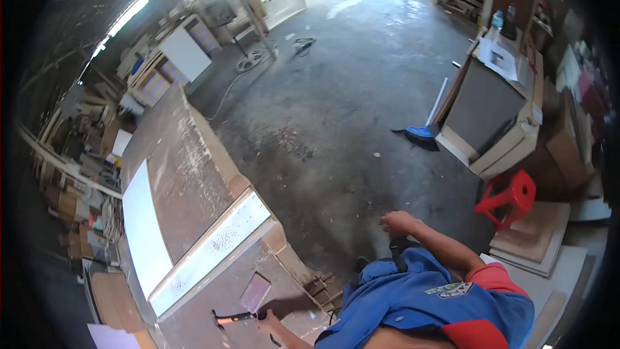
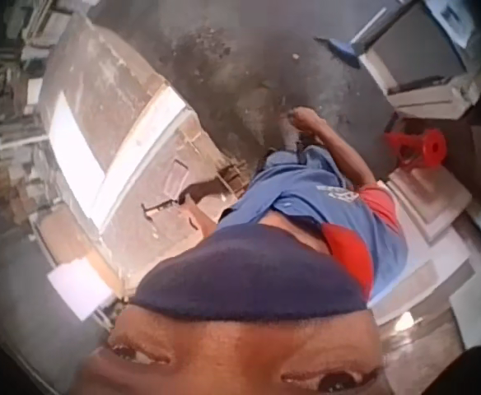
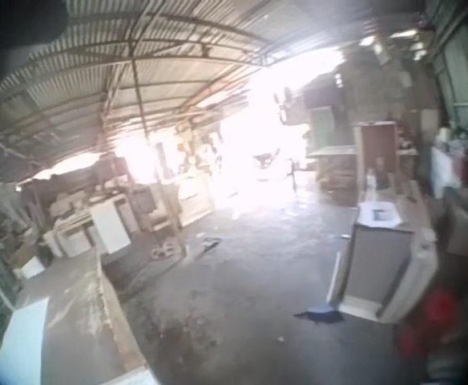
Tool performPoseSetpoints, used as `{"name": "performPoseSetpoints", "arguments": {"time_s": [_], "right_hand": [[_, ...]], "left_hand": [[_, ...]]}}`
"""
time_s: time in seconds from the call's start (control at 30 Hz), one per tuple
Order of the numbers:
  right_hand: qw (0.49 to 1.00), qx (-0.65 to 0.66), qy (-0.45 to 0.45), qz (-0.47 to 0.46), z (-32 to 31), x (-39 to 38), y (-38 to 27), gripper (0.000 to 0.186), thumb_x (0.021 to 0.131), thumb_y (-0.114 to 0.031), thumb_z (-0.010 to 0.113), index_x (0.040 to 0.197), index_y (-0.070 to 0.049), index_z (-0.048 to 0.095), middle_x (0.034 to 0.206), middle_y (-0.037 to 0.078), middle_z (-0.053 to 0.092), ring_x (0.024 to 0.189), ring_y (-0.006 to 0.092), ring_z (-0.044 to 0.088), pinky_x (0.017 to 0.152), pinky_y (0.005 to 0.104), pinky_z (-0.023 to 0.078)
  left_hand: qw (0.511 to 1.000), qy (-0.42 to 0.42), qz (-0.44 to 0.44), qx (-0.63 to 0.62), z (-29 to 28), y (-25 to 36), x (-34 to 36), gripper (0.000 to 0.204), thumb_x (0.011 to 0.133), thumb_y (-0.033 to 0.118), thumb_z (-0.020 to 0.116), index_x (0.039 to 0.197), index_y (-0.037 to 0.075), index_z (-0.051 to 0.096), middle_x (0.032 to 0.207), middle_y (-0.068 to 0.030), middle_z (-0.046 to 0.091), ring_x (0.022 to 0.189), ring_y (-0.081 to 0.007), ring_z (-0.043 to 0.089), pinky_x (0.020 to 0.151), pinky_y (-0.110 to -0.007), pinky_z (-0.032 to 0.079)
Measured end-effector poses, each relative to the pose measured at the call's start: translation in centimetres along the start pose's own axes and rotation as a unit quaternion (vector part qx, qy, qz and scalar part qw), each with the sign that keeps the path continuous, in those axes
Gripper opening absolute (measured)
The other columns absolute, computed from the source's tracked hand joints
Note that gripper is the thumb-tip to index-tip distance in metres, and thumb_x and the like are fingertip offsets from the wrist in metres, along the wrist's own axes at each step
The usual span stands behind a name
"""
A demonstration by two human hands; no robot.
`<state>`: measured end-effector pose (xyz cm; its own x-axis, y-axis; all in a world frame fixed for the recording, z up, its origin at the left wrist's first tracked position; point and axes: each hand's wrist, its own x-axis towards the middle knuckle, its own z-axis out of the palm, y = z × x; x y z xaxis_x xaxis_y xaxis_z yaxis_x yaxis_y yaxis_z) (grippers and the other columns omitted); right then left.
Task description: The person cuts a white panel using a table saw, measures boards with a tape measure, and hammers a wooden strip on a workbench using a hammer.
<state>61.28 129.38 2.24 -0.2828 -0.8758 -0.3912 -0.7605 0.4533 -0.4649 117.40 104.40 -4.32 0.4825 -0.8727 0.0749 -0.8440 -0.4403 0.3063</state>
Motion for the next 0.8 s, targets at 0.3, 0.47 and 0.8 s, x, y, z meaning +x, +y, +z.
{"name": "performPoseSetpoints", "arguments": {"time_s": [0.3,0.47,0.8], "right_hand": [[0.905,0.384,0.117,0.140,0.8,-15.5,-1.8,0.031,0.090,-0.027,0.063,0.117,-0.011,0.066,0.108,0.010,0.070,0.099,0.0247,0.066,0.087,0.0342,0.051],[0.781,0.600,0.169,0.041,-4.5,-16.0,-5.5,0.040,0.099,-0.030,0.052,0.129,-0.005,0.056,0.118,0.011,0.064,0.107,0.0192,0.061,0.090,0.0323,0.048],[0.667,0.565,0.476,0.094,-2.4,-35.5,5.7,0.031,0.099,-0.022,0.048,0.123,-0.003,0.051,0.106,0.009,0.061,0.104,0.0166,0.058,0.090,0.0321,0.047]], "left_hand": [[0.885,0.005,0.258,-0.387,-5.4,14.1,-6.0,0.057,0.066,0.008,0.080,0.117,-0.002,0.056,0.108,-0.0169,0.059,0.096,-0.0288,0.059,0.086,-0.040,0.050],[0.601,-0.400,0.570,-0.393,-12.7,30.3,-26.8,0.062,0.064,0.013,0.084,0.120,0.006,0.057,0.119,-0.0105,0.054,0.109,-0.0220,0.056,0.091,-0.034,0.048],[0.204,-0.830,0.462,-0.238,-13.8,32.5,-57.9,0.061,0.082,0.013,0.075,0.136,0.005,0.048,0.127,-0.0060,0.054,0.118,-0.0190,0.052,0.102,-0.035,0.041]]}}
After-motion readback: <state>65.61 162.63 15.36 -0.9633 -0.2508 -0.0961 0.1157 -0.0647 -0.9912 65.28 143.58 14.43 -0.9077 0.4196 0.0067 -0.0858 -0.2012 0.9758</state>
